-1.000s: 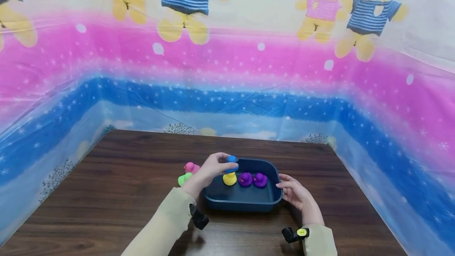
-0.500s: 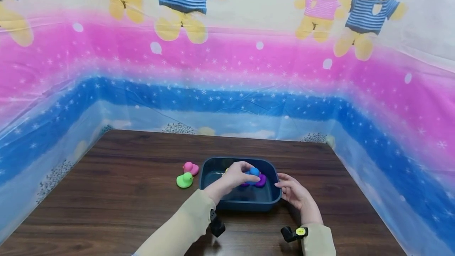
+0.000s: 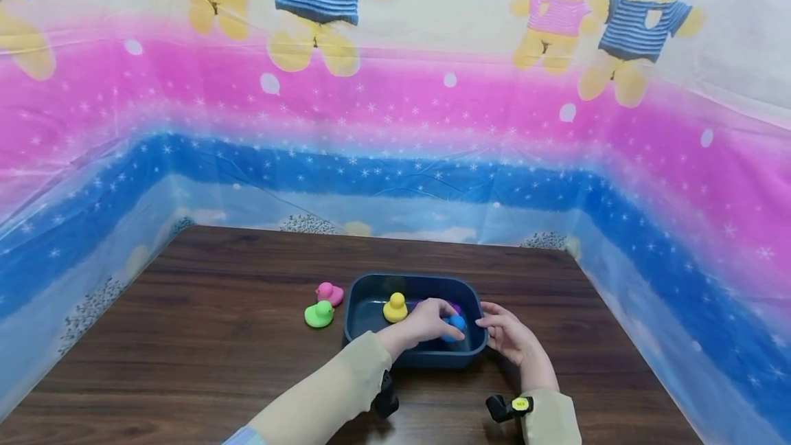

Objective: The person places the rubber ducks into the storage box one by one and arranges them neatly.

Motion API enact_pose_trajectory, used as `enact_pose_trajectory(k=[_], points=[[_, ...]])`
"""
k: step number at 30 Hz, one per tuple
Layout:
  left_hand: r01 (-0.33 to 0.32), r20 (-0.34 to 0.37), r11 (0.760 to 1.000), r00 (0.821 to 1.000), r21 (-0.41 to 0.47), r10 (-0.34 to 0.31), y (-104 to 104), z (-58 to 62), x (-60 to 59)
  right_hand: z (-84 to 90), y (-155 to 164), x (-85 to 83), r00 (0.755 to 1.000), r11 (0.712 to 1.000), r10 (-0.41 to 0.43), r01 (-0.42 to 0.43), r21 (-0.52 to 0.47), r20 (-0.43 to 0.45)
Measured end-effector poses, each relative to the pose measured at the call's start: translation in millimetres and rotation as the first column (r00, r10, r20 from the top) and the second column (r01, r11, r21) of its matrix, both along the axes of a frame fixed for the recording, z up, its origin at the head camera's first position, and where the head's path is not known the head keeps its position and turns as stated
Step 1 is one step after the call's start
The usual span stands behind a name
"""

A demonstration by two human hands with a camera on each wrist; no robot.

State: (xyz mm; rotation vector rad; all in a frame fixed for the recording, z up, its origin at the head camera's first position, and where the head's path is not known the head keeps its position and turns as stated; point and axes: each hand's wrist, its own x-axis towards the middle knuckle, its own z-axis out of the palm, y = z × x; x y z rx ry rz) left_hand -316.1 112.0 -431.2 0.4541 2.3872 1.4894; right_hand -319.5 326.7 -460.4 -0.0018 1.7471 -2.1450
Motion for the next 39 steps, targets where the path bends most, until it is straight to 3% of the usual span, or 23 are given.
enact_pose_trajectory(k=[11, 21, 29, 39], points=[[0.077, -0.025, 0.989, 0.996, -0.126, -0.081, 3, -7.5, -0.6, 0.8, -2, 1.7, 1.000, 1.000, -0.003, 0.003, -0.013, 0.000], [0.106, -0.057, 0.979, 0.991, -0.172, -0.118, 4, -3.2, 3.6, 0.8, -2, 1.8, 1.000, 1.000, -0.004, 0.004, -0.012, -0.004], [0.141, -0.105, 0.952, 0.979, -0.271, -0.174, 2, -1.4, 3.0, 0.1, -2, 2.2, 1.000, 1.000, 0.002, -0.002, -0.023, 0.002], [0.143, -0.131, 0.963, 0.976, -0.228, -0.176, -23, 15.1, -3.8, 1.0, 0, 1.8, 1.000, 1.000, -0.002, 0.002, -0.026, -0.001]])
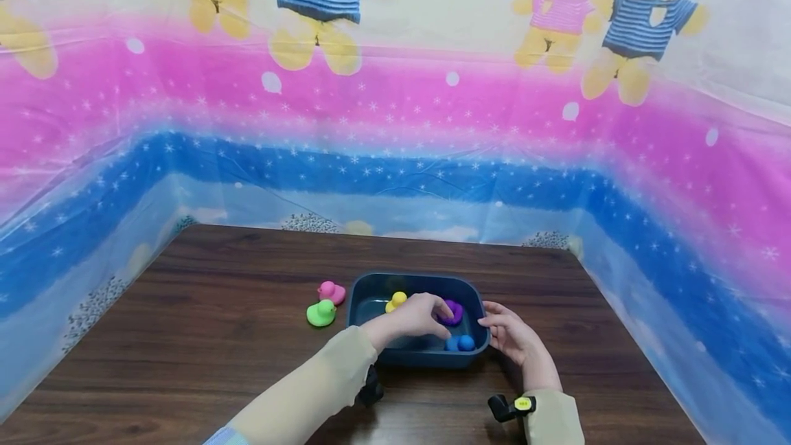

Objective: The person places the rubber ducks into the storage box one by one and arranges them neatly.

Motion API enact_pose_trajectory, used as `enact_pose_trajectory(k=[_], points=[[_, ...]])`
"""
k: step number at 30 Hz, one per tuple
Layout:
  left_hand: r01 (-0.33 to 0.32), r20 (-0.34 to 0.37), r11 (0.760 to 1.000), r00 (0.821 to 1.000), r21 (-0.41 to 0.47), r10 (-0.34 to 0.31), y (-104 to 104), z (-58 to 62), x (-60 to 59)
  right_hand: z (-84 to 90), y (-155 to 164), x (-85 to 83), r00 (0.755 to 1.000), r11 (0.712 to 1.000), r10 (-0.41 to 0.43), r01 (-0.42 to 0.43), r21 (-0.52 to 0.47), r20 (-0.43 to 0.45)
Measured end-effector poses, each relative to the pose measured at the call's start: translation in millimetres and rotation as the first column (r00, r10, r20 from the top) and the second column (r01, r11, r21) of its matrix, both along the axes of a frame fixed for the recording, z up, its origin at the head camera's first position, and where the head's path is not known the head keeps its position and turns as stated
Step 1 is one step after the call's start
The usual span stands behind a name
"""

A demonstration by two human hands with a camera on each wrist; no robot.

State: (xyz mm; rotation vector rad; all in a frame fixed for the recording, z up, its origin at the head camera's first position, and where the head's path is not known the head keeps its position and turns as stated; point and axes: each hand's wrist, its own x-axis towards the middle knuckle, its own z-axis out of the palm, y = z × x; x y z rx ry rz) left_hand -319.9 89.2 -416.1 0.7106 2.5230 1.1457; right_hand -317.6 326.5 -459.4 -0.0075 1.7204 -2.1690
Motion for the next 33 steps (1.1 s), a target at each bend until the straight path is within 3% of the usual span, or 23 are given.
enact_pose_trajectory(k=[7, 15, 24, 33], points=[[-0.016, -0.034, 0.997, 0.999, 0.079, 0.019, -30, 13.6, -7.6, 1.0, -1, 0.5, 1.000, 1.000, 0.016, -0.016, -0.012, -0.005], [-0.091, -0.060, 0.978, 0.993, 0.189, 0.104, -69, 21.7, -9.1, -1.6, 0, -0.4, 1.000, 1.000, 0.020, -0.020, -0.010, 0.003], [-0.164, -0.070, 0.916, 0.977, 0.367, 0.203, -113, 17.6, -11.4, -0.7, -2, 0.3, 1.000, 1.000, 0.012, -0.012, -0.011, 0.004], [-0.268, -0.067, 0.881, 0.946, 0.389, 0.317, -152, 5.5, -12.0, -0.4, -3, 0.5, 1.000, 1.000, -0.003, 0.003, -0.002, 0.009]])
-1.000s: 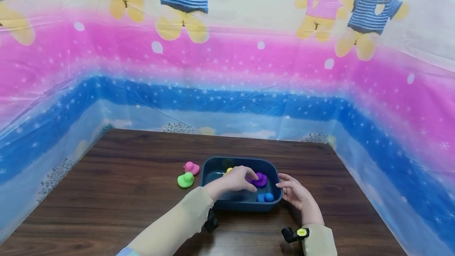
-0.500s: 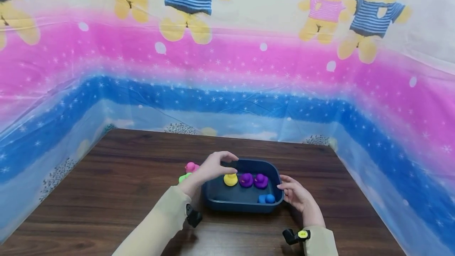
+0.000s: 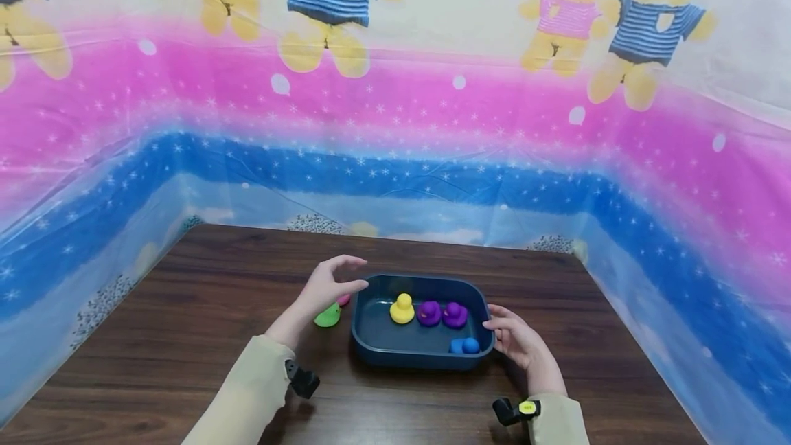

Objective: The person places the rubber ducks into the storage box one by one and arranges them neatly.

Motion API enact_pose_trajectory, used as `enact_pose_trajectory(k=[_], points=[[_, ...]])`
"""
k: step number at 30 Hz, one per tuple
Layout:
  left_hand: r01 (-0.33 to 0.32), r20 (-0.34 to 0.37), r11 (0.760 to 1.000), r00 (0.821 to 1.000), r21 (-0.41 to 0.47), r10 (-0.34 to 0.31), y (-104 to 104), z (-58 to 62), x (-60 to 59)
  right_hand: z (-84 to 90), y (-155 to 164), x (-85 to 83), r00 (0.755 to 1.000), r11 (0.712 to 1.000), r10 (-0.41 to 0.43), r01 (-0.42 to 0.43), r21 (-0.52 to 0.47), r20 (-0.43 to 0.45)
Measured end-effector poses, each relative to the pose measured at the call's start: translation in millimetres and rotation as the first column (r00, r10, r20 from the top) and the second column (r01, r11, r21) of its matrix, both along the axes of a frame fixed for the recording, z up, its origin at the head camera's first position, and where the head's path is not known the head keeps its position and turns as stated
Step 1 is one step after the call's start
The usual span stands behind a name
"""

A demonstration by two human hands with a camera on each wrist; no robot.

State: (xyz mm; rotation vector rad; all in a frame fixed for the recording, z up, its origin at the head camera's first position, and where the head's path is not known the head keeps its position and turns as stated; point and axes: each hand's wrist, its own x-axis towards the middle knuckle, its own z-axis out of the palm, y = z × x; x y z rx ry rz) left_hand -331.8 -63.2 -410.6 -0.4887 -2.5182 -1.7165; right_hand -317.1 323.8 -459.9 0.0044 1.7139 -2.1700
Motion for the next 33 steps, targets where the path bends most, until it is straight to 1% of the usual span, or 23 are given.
enact_pose_trajectory(k=[3, 9, 12, 19, 22, 26, 33], points=[[-0.032, 0.022, 0.999, 0.999, 0.008, 0.031, -10, -5.6, 1.7, -0.4, -1, -0.6, 1.000, 1.000, -0.011, 0.011, 0.012, 0.006], [-0.074, 0.086, 0.997, 0.994, 0.017, 0.072, -25, -17.7, 6.6, -3.0, 0, -1.1, 1.000, 1.000, 0.008, -0.008, -0.005, -0.007], [-0.081, 0.111, 0.997, 0.991, 0.012, 0.079, -30, -23.8, 7.6, -3.6, 1, -1.4, 1.000, 1.000, 0.021, -0.021, -0.004, -0.016], [-0.090, 0.155, 0.995, 0.984, -0.031, 0.093, -38, -35.6, 9.6, -3.7, 1, -2.2, 1.000, 1.000, 0.011, -0.011, 0.024, -0.013], [-0.085, 0.181, 0.995, 0.979, -0.046, 0.092, -40, -38.8, 11.0, -3.7, 1, -2.5, 1.000, 1.000, 0.015, -0.015, 0.023, -0.013], [-0.082, 0.207, 0.996, 0.974, -0.043, 0.089, -42, -41.2, 13.2, -4.0, 1, -2.7, 1.000, 1.000, 0.016, -0.016, 0.020, -0.012], [-0.086, 0.258, 0.996, 0.962, -0.008, 0.085, -43, -44.8, 14.7, -4.6, 2, -2.8, 1.000, 1.000, 0.018, -0.017, 0.023, -0.009]])
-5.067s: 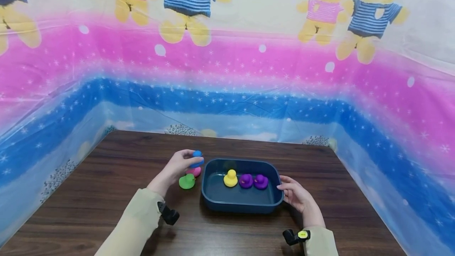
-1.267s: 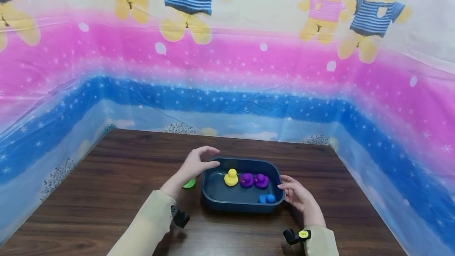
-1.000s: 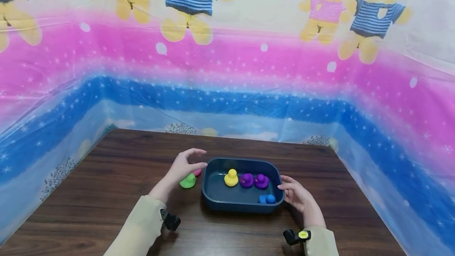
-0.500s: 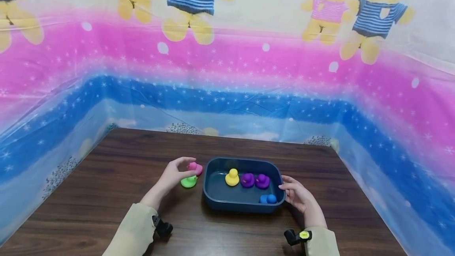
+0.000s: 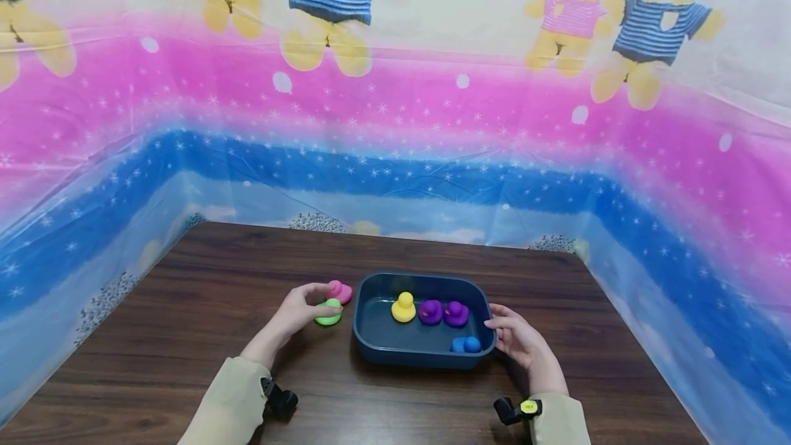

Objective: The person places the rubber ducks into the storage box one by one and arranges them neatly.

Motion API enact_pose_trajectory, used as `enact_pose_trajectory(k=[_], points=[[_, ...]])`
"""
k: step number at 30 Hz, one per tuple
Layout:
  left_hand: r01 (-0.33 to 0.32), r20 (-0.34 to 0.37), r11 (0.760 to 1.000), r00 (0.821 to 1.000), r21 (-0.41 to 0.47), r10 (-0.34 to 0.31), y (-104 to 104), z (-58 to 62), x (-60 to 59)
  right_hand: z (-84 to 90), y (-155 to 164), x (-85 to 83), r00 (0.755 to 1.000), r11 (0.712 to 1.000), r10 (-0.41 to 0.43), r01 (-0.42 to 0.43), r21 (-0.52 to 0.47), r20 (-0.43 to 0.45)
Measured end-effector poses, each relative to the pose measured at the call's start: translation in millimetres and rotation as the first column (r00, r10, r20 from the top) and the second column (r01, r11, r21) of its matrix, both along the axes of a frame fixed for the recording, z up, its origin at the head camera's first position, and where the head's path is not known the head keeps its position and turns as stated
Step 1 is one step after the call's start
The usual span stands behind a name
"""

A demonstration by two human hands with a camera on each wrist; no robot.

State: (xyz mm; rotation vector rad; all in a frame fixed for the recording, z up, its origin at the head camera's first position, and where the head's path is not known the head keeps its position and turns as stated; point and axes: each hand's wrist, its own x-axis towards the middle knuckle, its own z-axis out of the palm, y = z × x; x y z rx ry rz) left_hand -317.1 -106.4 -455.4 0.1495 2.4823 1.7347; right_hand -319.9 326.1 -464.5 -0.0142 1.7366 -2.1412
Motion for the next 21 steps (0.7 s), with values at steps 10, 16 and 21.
enact_pose_trajectory(k=[10, 16, 21], points=[[0.005, 0.071, 1.000, 0.997, -0.019, -0.003, 0.2, -5.3, -1.0, 2.8, -1.1, 1.3, 1.000, 1.000, -0.002, 0.002, -0.015, 0.004], [0.011, 0.097, 0.999, 0.995, -0.032, -0.008, 1.4, -6.5, -1.1, 2.9, -1.9, 1.8, 1.000, 1.000, -0.016, 0.016, 0.003, 0.005], [0.007, 0.087, 0.999, 0.996, -0.043, -0.004, 2.9, -6.9, -1.1, 2.6, -0.1, 1.4, 1.000, 1.000, -0.009, 0.009, -0.011, 0.003]])
